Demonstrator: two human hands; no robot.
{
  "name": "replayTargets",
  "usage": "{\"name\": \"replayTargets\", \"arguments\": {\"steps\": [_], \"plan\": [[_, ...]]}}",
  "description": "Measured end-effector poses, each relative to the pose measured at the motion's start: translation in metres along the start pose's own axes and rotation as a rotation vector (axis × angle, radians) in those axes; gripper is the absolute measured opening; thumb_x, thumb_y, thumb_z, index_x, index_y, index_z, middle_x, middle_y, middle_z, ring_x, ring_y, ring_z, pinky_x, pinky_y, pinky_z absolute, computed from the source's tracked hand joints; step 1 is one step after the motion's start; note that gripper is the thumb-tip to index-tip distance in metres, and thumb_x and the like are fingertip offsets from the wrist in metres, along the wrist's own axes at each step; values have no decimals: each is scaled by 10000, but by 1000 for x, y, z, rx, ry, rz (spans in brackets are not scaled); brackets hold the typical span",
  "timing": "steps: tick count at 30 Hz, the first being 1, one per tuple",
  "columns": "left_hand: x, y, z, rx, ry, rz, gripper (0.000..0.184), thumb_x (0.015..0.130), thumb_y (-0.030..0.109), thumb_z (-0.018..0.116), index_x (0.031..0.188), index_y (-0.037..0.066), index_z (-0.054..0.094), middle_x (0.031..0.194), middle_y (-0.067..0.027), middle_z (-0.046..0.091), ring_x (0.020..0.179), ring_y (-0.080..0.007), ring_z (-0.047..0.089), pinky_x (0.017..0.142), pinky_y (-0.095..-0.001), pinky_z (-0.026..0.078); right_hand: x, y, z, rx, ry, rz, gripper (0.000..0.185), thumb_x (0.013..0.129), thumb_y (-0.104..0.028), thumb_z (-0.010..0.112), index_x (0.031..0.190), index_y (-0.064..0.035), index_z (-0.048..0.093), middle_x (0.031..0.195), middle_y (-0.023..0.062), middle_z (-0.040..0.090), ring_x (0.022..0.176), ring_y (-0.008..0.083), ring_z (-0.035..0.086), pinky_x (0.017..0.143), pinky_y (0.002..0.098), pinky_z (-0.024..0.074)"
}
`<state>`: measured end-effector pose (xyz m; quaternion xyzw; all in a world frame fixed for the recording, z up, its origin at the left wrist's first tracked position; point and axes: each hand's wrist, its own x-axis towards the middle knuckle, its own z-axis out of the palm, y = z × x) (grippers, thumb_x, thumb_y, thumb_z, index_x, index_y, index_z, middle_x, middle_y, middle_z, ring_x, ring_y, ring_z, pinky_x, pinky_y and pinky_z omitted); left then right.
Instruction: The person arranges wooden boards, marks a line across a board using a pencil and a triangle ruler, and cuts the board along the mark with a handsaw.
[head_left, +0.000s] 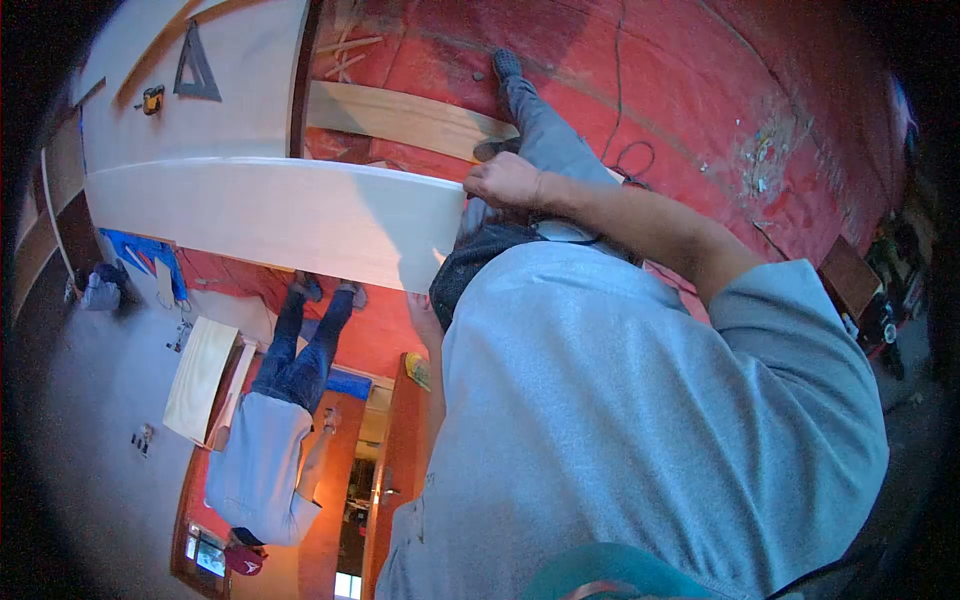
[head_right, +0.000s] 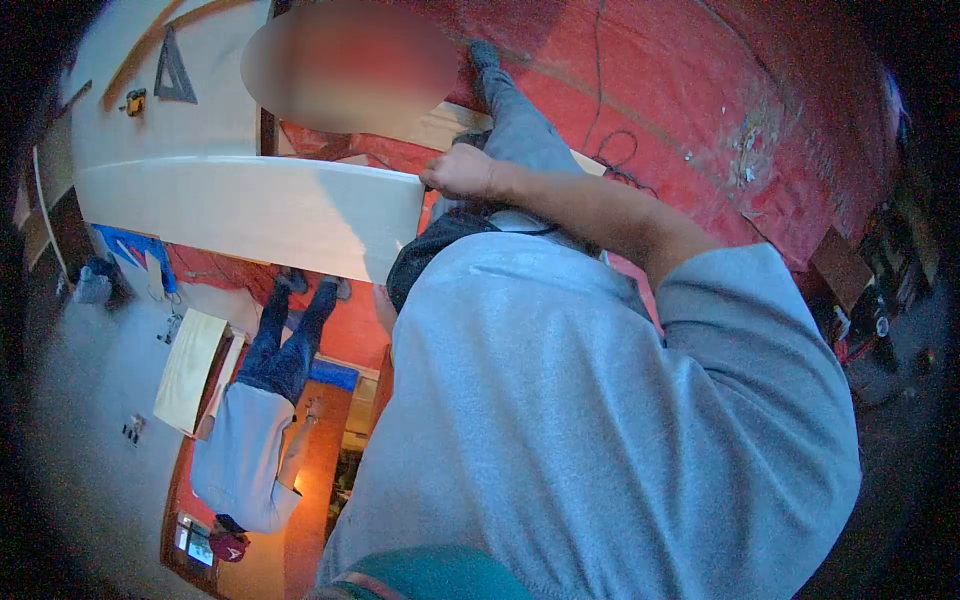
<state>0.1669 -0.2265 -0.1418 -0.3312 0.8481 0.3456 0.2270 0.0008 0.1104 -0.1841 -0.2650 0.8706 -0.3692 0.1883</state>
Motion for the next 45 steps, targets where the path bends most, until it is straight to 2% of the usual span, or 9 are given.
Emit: {"name": "replayTargets", "arguments": {"steps": [14, 17, 23, 30, 33, 38, 40, 42, 45], "plan": [[-27, -12, 36, 191, 216, 182, 738, 959, 405, 687, 1539, 73, 373, 1228, -293, 666, 1073, -480, 672, 873, -533, 559, 31, -13, -11, -234, -268, -232, 175, 903, -241, 640, 926, -69, 660, 941, 152, 715, 842, 357, 727, 684, 482, 591], [-35, -6, 28, 344, 183, 111, 777, 956, 300, 699, 1580, 67, 299, 1135, -308, 687, 1007, -506, 677, 793, -545, 562, 40, -33, -21, -354, -423, -213, 169, 864, -203, 634, 950, -109, 744, 957, 160, 754, 885, 349, 747, 727, 489, 596], [-17, -40, 45, 280, 157, 198, 904, 973, 298, 623, 1630, 119, 29, 1113, -341, 678, 892, -531, 678, 733, -614, 545, 51, -34, -28, -551, -529, -340, 222, 890, -229, 613, 937, -81, 773, 951, 179, 759, 885, 352, 755, 722, 479, 606], [-17, -51, 46, 389, 79, 203, 890, 965, 205, 589, 1640, 140, 12, 988, -330, 693, 822, -508, 684, 681, -615, 528, 53, -23, -6, -694, -621, -337, 239, 924, -260, 648, 918, -62, 784, 937, 166, 764, 863, 354, 757, 717, 502, 598], [-34, -44, 40, 461, 135, 264, 932, 959, 218, 667, 1651, 172, 44, 920, -288, 712, 833, -466, 701, 710, -526, 564, 39, -55, -22, -706, -568, -350, 251, 936, -277, 662, 958, -51, 771, 980, 160, 762, 898, 374, 747, 750, 500, 598], [-21, -103, 119, -494, 490, 245, 754, 935, 168, 729, 1565, 18, 343, 973, -166, 758, 903, -286, 743, 788, -384, 586, 24, -46, -2, -623, -395, -281, 295, 905, -313, 708, 1016, -40, 733, 1036, 183, 749, 976, 380, 732, 801, 510, 585], [-17, -122, 159, -804, 437, 211, 694, 963, 158, 713, 1548, 3, 374, 1066, -147, 734, 1007, -274, 717, 867, -398, 585, 14, -39, 18, -664, -388, -230, 322, 885, -320, 733, 1027, -32, 720, 1056, 190, 745, 997, 381, 727, 811, 514, 580], [-26, -114, 185, -1136, 383, 187, 636, 991, 149, 696, 1532, -13, 404, 1160, -129, 711, 1112, -263, 692, 946, -411, 585, 14, -16, 39, -405, -358, -141, 513, 868, -301, 767, 1320, -94, 640, 1073, 171, 751, 934, 322, 751, 804, 440, 599], [-50, -79, 200, -1778, 445, 205, 539, 1026, 145, 646, 1513, 28, 444, 1214, -104, 674, 1111, -285, 690, 985, -436, 576, 8, -40, 42, -181, -394, -157, 424, 846, -285, 797, 1128, 17, 698, 1061, 158, 763, 982, 334, 744, 815, 441, 585]]}}
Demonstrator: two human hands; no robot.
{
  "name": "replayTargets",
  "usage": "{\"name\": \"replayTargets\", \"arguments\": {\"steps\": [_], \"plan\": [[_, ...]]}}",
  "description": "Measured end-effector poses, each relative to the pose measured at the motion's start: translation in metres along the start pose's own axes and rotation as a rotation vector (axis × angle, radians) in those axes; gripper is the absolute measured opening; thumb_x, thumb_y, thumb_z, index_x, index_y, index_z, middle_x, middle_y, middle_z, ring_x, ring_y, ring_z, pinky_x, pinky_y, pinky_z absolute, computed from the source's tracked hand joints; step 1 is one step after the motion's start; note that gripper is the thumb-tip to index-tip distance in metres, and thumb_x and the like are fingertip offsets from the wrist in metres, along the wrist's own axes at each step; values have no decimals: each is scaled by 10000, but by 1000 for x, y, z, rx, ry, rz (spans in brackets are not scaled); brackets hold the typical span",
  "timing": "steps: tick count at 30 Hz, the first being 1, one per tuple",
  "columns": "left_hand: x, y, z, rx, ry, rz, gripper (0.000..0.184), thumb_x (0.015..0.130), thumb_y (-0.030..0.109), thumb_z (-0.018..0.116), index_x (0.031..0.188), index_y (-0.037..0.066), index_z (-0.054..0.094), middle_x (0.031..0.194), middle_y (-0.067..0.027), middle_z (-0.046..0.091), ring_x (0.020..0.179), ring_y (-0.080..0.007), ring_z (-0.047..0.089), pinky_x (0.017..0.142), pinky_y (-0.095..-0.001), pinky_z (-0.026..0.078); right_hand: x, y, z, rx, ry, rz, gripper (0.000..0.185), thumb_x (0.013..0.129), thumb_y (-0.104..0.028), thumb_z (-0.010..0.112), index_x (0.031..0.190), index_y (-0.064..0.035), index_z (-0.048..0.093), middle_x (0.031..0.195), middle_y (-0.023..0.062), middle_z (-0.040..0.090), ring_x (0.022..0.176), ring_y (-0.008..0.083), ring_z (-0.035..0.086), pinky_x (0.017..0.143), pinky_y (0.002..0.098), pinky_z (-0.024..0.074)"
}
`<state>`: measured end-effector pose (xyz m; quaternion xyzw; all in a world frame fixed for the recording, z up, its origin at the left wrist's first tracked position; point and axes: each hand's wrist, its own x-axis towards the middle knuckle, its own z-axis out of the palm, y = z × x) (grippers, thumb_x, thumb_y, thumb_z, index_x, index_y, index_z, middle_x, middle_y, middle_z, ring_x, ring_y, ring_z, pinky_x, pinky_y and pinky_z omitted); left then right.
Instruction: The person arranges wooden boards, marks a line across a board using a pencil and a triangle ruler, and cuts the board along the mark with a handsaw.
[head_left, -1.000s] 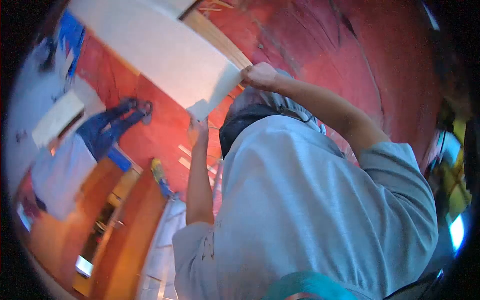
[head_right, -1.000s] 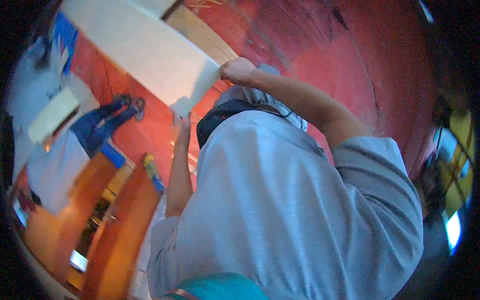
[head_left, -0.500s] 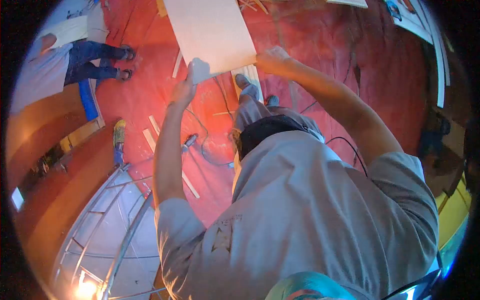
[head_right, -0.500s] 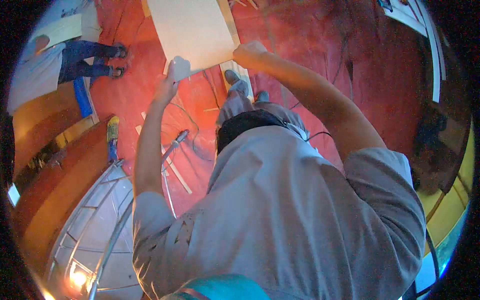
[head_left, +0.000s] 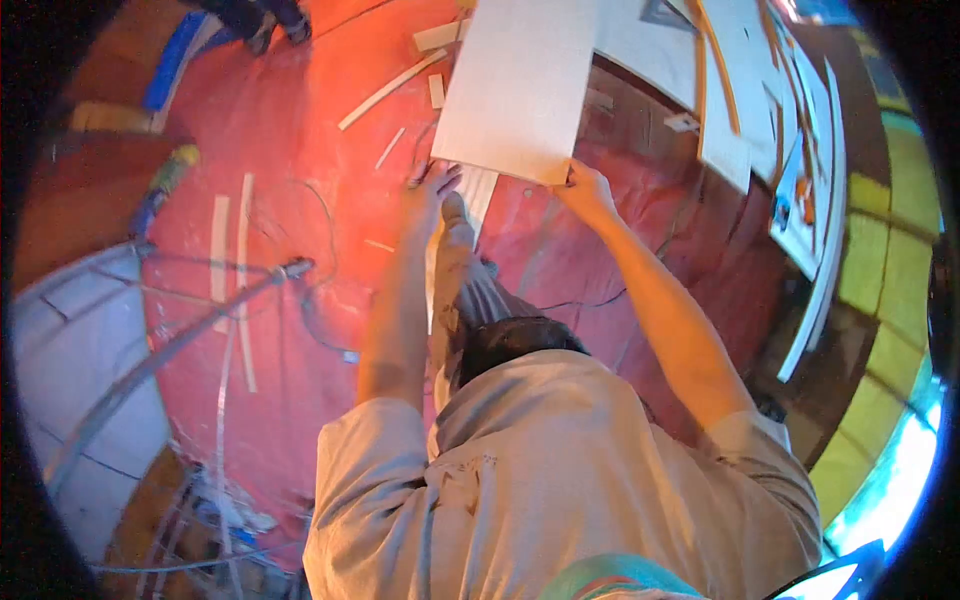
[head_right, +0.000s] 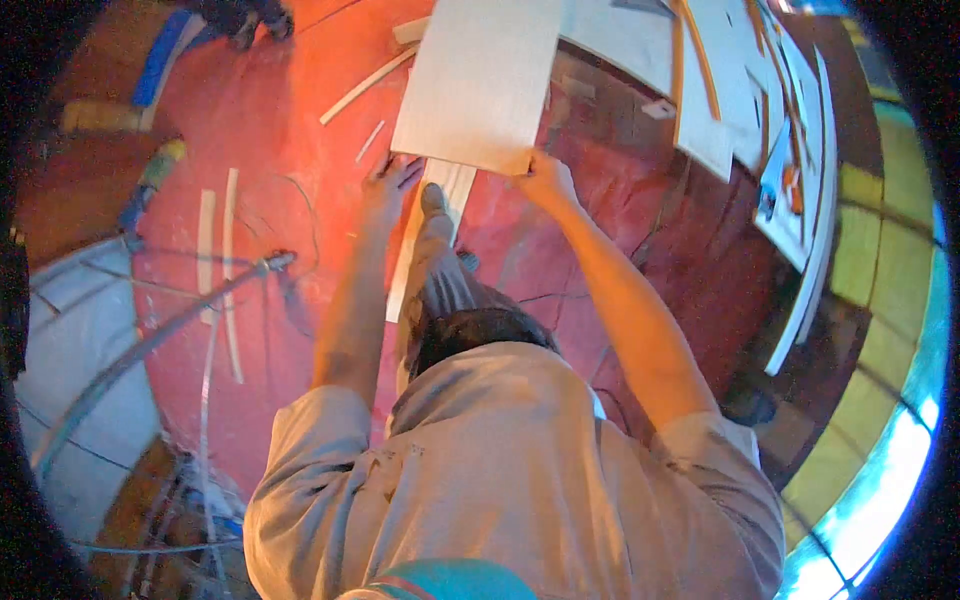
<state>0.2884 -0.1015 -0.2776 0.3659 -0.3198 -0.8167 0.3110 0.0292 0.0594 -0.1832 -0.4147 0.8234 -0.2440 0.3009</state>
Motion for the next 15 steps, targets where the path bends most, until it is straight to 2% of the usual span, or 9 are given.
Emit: {"name": "replayTargets", "arguments": {"steps": [1, 2, 3, 4, 6, 7, 9, 13, 15], "plan": [[-3, -7, 6, -158, 38, 33, 503, 1007, 170, 677, 1466, 51, 508, 1220, -85, 671, 1098, -277, 692, 967, -430, 581, 0, -4, 1, -39, -26, -19, 424, 846, -285, 797, 1128, 17, 698, 1061, 158, 763, 982, 334, 744, 815, 441, 585], [-5, -12, 11, -314, 66, 70, 468, 988, 195, 707, 1419, 74, 572, 1227, -66, 667, 1085, -269, 695, 949, -423, 586, -3, -6, 2, 148, -76, 95, 426, 875, -260, 794, 1182, 17, 692, 1062, 118, 757, 944, 262, 740, 794, 380, 593], [0, -20, 12, -354, 103, 24, 496, 1000, 210, 693, 1457, 96, 539, 1307, -54, 635, 1153, -269, 667, 978, -445, 562, -3, -6, -1, 335, -124, 223, 430, 904, -236, 792, 1236, 17, 686, 1064, 79, 752, 906, 191, 736, 773, 318, 600], [2, -25, 15, -393, 117, 30, 496, 1000, 210, 693, 1457, 96, 539, 1307, -54, 635, 1153, -269, 667, 978, -445, 562, -4, -10, -2, 296, -140, 218, 430, 904, -236, 792, 1236, 17, 686, 1064, 79, 752, 906, 191, 736, 773, 318, 600], [7, -35, 20, -547, 95, 18, 547, 1005, 226, 688, 1503, 119, 488, 1343, -39, 624, 1221, -263, 632, 1003, -440, 536, -4, -16, 0, 593, -122, 410, 419, 962, -267, 751, 1228, 47, 678, 1110, 107, 714, 945, 236, 743, 801, 325, 624], [8, -40, 20, -576, 110, 26, 547, 1005, 226, 688, 1503, 119, 488, 1343, -39, 624, 1221, -263, 632, 1003, -440, 536, -1, -14, 5, 562, -138, 408, 419, 962, -267, 751, 1228, 47, 678, 1110, 107, 714, 945, 236, 743, 801, 325, 624], [10, -43, 23, -663, 70, 47, 599, 1005, 305, 690, 1529, 134, 455, 1388, -28, 607, 1266, -248, 596, 1025, -437, 511, 5, -15, 15, 493, -100, 504, 486, 983, -280, 727, 1224, 131, 633, 1146, 197, 684, 990, 301, 739, 858, 342, 637], [11, -48, 27, -722, -34, 130, 505, 1025, 345, 647, 1467, 146, 505, 1360, -5, 623, 1212, -208, 609, 948, -372, 568, -4, -24, 26, 627, -46, 487, 529, 977, -268, 735, 1249, 164, 593, 1161, 225, 672, 1045, 335, 728, 889, 381, 639], [16, -60, 31, -822, -30, 106, 499, 1024, 360, 646, 1451, 136, 516, 1354, -9, 631, 1213, -207, 609, 955, -377, 570, -3, -18, 31, 679, 15, 498, 562, 969, -260, 748, 1260, 186, 568, 1175, 245, 672, 1059, 354, 721, 908, 392, 633]]}}
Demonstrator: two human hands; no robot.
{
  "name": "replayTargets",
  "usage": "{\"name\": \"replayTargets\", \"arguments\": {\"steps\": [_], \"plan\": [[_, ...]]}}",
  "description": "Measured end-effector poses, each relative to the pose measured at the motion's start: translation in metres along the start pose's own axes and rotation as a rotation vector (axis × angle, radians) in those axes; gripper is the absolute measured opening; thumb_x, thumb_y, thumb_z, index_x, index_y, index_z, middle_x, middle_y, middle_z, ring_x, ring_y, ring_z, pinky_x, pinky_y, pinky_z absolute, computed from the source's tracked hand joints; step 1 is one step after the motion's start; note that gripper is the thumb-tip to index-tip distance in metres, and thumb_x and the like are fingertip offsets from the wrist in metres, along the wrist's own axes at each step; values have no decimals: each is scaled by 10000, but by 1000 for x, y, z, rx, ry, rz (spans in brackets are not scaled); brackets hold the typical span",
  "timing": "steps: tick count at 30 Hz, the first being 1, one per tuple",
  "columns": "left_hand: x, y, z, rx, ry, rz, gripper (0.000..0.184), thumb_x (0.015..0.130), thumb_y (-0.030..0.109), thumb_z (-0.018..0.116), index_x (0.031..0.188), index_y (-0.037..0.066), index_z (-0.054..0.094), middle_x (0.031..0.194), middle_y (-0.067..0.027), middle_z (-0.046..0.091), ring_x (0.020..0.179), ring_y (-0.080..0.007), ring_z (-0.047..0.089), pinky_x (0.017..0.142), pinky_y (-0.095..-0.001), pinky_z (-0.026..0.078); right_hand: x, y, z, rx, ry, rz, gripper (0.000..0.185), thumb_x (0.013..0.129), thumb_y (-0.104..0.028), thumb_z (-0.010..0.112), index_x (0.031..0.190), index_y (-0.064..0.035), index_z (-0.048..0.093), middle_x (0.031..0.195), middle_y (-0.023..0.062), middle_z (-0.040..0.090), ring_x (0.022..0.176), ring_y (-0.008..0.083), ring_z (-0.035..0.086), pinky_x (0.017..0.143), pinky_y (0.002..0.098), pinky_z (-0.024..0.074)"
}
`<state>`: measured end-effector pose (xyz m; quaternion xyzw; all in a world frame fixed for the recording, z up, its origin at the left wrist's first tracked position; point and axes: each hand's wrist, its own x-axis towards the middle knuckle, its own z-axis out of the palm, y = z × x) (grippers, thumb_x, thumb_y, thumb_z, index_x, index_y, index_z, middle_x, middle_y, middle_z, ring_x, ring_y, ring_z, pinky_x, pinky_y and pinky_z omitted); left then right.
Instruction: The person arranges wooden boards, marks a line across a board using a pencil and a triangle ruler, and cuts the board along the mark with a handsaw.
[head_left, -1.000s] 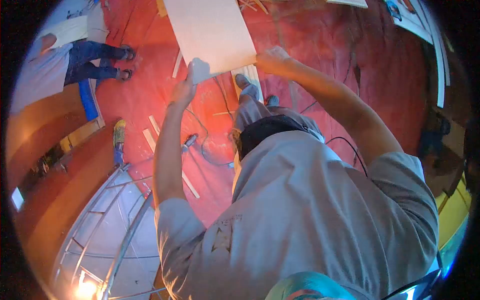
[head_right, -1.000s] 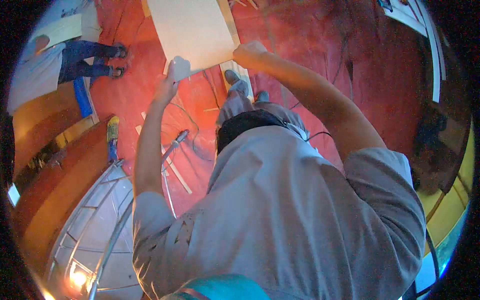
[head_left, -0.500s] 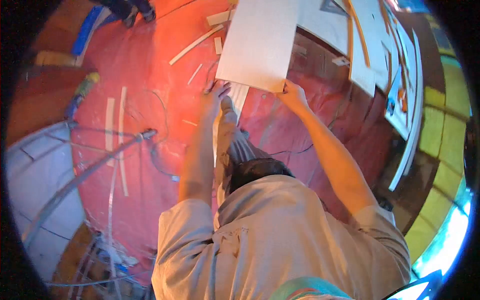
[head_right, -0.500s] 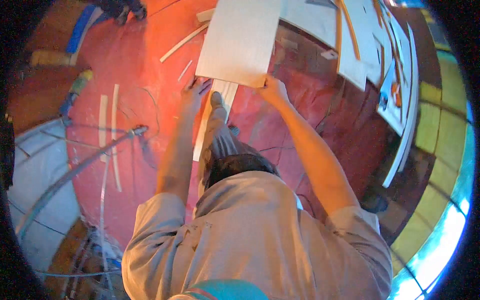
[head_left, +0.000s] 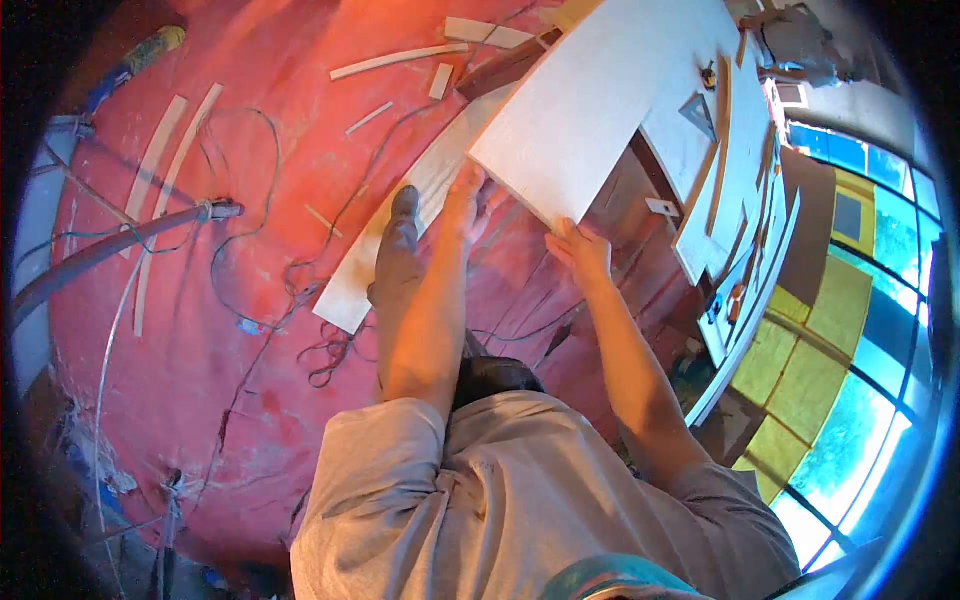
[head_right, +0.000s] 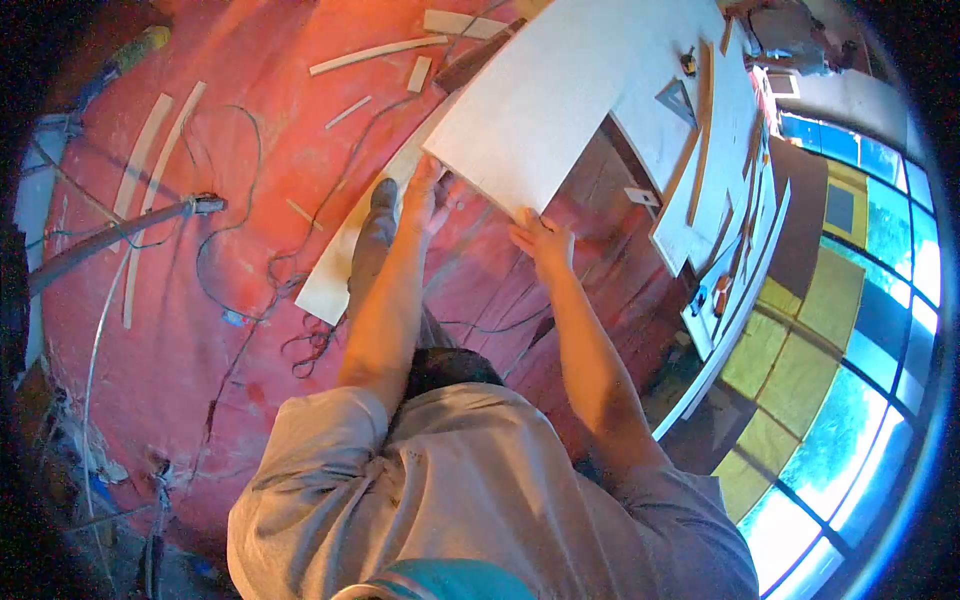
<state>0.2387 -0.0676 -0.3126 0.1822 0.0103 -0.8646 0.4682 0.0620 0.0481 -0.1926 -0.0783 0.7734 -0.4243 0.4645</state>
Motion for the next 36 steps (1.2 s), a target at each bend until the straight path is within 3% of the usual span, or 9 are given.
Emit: {"name": "replayTargets", "arguments": {"steps": [11, 13, 16, 18, 23, 29, 31, 33, 36], "plan": [[15, -55, 8, -395, 143, 63, 575, 993, 516, 614, 1385, 100, 558, 1300, -50, 664, 1141, -209, 647, 981, -407, 551, -1, -3, 6, -25, 34, 24, 522, 987, -232, 721, 1263, 181, 561, 1201, 267, 669, 1070, 356, 718, 920, 403, 627], [13, -50, 11, -385, 271, -13, 356, 1032, 458, 602, 1236, 167, 628, 1043, 28, 668, 860, -110, 599, 691, -276, 532, 8, 9, -4, -7, 48, 3, 502, 997, -222, 705, 1260, 181, 563, 1199, 272, 670, 1071, 351, 718, 916, 406, 627], [16, -57, -37, -296, -42, -24, 359, 1059, 460, 556, 1258, 167, 615, 1051, 29, 665, 862, -109, 596, 704, -265, 529, 32, 32, -36, -188, -182, -146, 479, 1004, -230, 686, 1291, 135, 569, 1181, 249, 687, 1063, 295, 728, 911, 397, 626], [13, -51, -38, -230, -24, -41, 371, 1078, 453, 524, 1287, 155, 597, 1094, 16, 662, 904, -117, 615, 733, -260, 533, 17, 15, -16, -107, 20, 61, 358, 1006, -241, 671, 1185, 69, 663, 1094, 190, 728, 990, 230, 745, 851, 359, 633], [-9, 15, -9, 141, 278, -58, 530, 1043, 472, 577, 1419, 102, 526, 1331, -74, 587, 1213, -256, 586, 1042, -479, 510, 28, 37, -24, -459, 57, -217, 349, 972, -320, 724, 855, 8, 743, 764, 79, 720, 677, 164, 701, 585, 313, 553], [34, 99, 29, 944, 271, 39, 633, 1035, 404, 610, 1511, 13, 465, 1391, -127, 593, 1186, -287, 616, 1024, -389, 500, 8, -3, -18, -578, 106, -117, 409, 922, -371, 757, 804, 20, 748, 663, 115, 693, 587, 174, 643, 546, 364, 496], [64, 103, 58, 1250, 149, 172, 440, 1012, 304, 661, 1335, 7, 627, 1044, -75, 704, 1002, -178, 680, 902, -307, 534, 13, -10, -22, -744, 80, -129, 413, 909, -392, 755, 840, 15, 761, 671, 140, 694, 593, 190, 655, 563, 383, 511], [122, 87, 45, 1711, -16, 316, 395, 1023, 283, 642, 1276, -20, 645, 1019, -80, 725, 943, -170, 686, 826, -325, 537, 26, -15, -25, -657, 102, -229, 418, 867, -436, 757, 880, -19, 770, 711, 193, 699, 647, 253, 715, 608, 417, 543], [166, 58, 105, 1735, -100, 260, 341, 1017, 242, 635, 1205, -42, 651, 967, -89, 727, 910, -182, 686, 791, -355, 534, 73, -38, -37, -703, 146, -318, 453, 874, -475, 710, 855, -26, 763, 766, 223, 717, 738, 339, 748, 666, 454, 569]]}}
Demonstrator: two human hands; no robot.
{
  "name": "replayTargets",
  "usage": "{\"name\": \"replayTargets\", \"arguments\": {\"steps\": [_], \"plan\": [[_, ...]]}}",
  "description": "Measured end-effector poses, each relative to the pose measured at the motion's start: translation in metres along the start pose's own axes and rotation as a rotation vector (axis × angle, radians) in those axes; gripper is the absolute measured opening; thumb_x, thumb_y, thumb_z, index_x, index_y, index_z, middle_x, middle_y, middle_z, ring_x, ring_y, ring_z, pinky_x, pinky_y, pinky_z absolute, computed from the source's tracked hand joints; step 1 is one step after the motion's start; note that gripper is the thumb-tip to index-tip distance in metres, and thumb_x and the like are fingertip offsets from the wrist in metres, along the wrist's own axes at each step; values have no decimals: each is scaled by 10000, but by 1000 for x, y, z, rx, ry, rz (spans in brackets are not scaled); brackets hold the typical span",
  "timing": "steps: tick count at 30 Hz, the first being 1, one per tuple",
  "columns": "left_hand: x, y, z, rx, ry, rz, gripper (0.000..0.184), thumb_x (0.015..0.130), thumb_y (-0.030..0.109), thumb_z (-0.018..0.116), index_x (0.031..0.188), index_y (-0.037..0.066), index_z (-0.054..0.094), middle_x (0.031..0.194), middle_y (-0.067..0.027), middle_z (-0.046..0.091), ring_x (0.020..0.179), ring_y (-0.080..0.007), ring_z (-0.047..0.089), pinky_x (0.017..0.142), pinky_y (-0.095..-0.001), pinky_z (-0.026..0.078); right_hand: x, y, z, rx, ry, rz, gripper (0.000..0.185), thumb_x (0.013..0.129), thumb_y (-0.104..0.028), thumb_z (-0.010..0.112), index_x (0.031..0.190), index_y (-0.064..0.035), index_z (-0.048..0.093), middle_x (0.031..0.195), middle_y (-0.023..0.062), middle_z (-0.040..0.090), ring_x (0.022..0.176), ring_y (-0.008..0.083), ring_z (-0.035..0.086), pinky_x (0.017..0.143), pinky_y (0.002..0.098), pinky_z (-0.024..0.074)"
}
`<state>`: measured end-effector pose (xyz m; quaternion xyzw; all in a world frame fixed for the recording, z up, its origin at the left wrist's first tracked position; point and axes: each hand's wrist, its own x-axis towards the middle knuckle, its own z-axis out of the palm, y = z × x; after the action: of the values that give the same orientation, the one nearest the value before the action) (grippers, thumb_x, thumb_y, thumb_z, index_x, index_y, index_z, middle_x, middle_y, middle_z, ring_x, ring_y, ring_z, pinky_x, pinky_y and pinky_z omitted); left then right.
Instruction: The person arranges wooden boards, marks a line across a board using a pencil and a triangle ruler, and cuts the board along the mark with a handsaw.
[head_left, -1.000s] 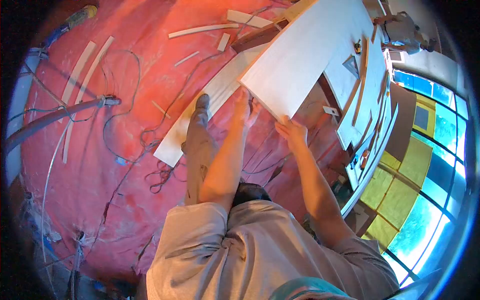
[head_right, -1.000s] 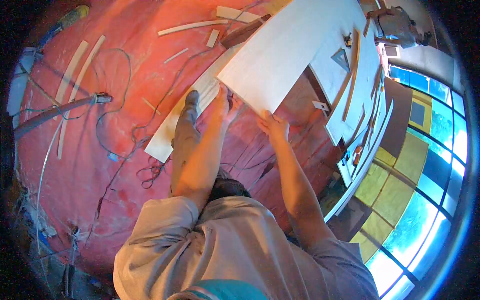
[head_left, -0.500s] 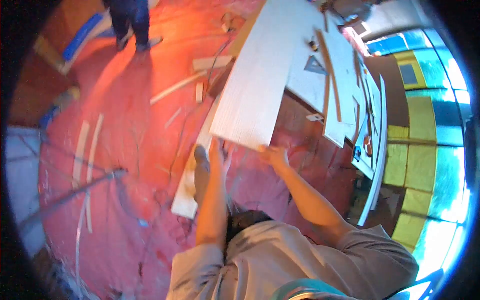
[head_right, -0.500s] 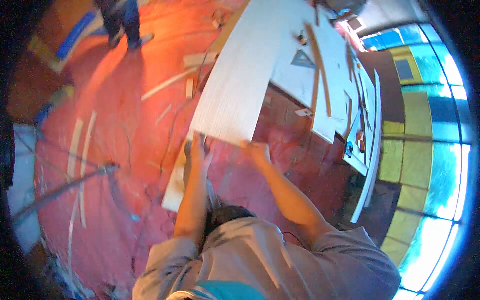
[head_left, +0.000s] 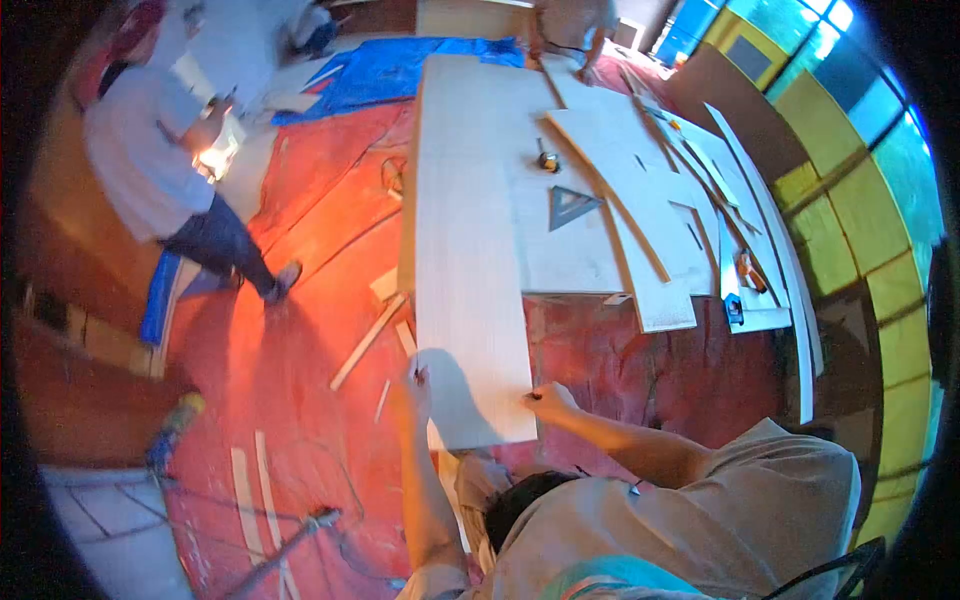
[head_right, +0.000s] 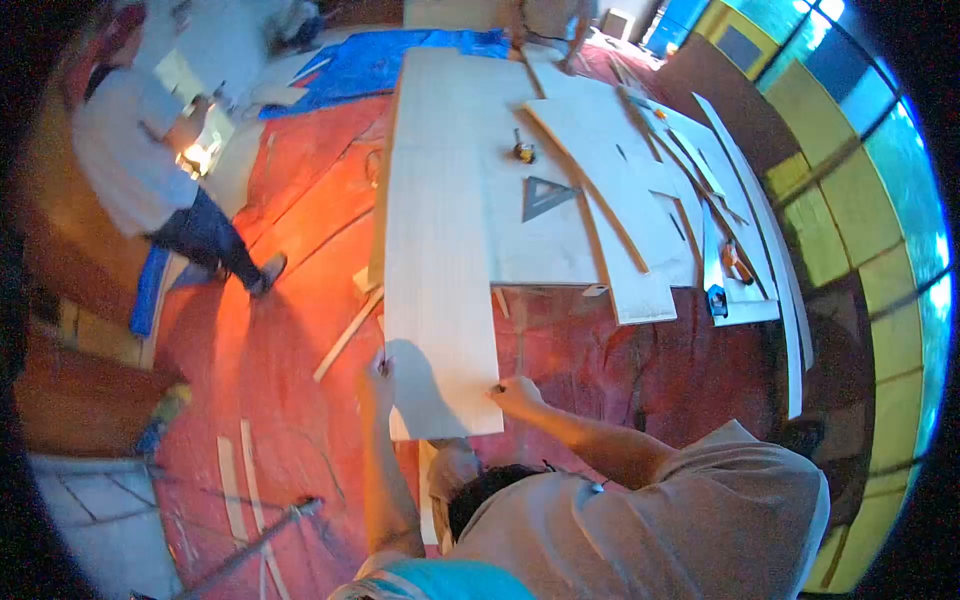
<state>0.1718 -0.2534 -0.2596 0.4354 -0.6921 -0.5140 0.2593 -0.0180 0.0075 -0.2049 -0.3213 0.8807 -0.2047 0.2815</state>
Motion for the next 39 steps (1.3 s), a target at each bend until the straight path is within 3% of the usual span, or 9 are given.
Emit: {"name": "replayTargets", "arguments": {"steps": [4, 7, 9, 13, 15, 20, 24, 27, 39], "plan": [[58, 58, 26, 344, -36, -63, 264, 978, 178, 638, 1111, -50, 659, 897, -119, 722, 847, -189, 687, 741, -378, 531, 75, -29, -39, -84, -123, 174, 469, 890, -493, 662, 852, -37, 763, 819, 238, 722, 813, 394, 742, 732, 499, 573], [95, 67, 38, 711, -59, -143, 333, 962, 234, 639, 1251, 70, 654, 904, -143, 757, 819, -319, 744, 676, -447, 557, 124, -36, -53, -64, -49, 143, 478, 923, -487, 613, 860, -37, 761, 852, 240, 726, 842, 422, 728, 774, 528, 566], [127, -2, 59, 320, 89, -58, 206, 910, 146, 670, 1049, -5, 677, 830, -143, 701, 770, -234, 681, 687, -390, 521, 152, -44, -69, -47, 35, 112, 436, 930, -454, 624, 853, -45, 757, 880, 240, 729, 855, 431, 720, 765, 547, 559], [163, 55, 64, 321, 106, 95, 214, 889, 122, 707, 1046, -18, 671, 834, -134, 700, 766, -217, 672, 692, -383, 523, 227, -46, -101, -1, 61, -70, 305, 931, -346, 650, 873, -63, 748, 900, 224, 735, 878, 419, 717, 781, 541, 552], [193, 73, 66, 596, -79, -129, 401, 911, 70, 701, 1293, -23, 623, 1016, -136, 758, 866, -220, 725, 733, -370, 571, 271, -51, -119, 36, 30, -75, 256, 933, -296, 641, 917, -52, 718, 928, 222, 727, 883, 426, 708, 792, 542, 548], [264, 83, 102, 275, 55, -191, 417, 935, 33, 703, 1320, -85, 594, 1076, -144, 739, 937, -191, 704, 826, -331, 566, 383, -50, -156, 158, 128, -141, 189, 928, -204, 607, 912, -47, 710, 992, 232, 698, 942, 418, 685, 825, 512, 557], [322, 70, 121, 143, 230, -186, 386, 979, 34, 671, 1334, -91, 589, 1191, -135, 714, 1050, -172, 680, 914, -317, 545, 455, -40, -162, 294, 238, -242, 153, 938, -199, 621, 941, -48, 645, 933, 186, 656, 901, 407, 659, 756, 498, 546], [352, 119, 136, 150, 85, -186, 396, 979, 10, 669, 1343, -111, 574, 1257, -148, 681, 1116, -179, 653, 970, -314, 528, 493, -50, -166, 290, 370, -217, 163, 946, -204, 628, 935, -41, 625, 931, 173, 631, 891, 390, 656, 749, 494, 547], [393, 147, 168, 346, 248, -255, 428, 942, 43, 730, 1329, -90, 604, 1164, -142, 703, 1110, -206, 653, 988, -327, 526, 570, -52, -193, 365, 311, -210, 206, 962, -279, 644, 952, -74, 656, 979, 145, 637, 958, 366, 656, 784, 480, 559]]}}
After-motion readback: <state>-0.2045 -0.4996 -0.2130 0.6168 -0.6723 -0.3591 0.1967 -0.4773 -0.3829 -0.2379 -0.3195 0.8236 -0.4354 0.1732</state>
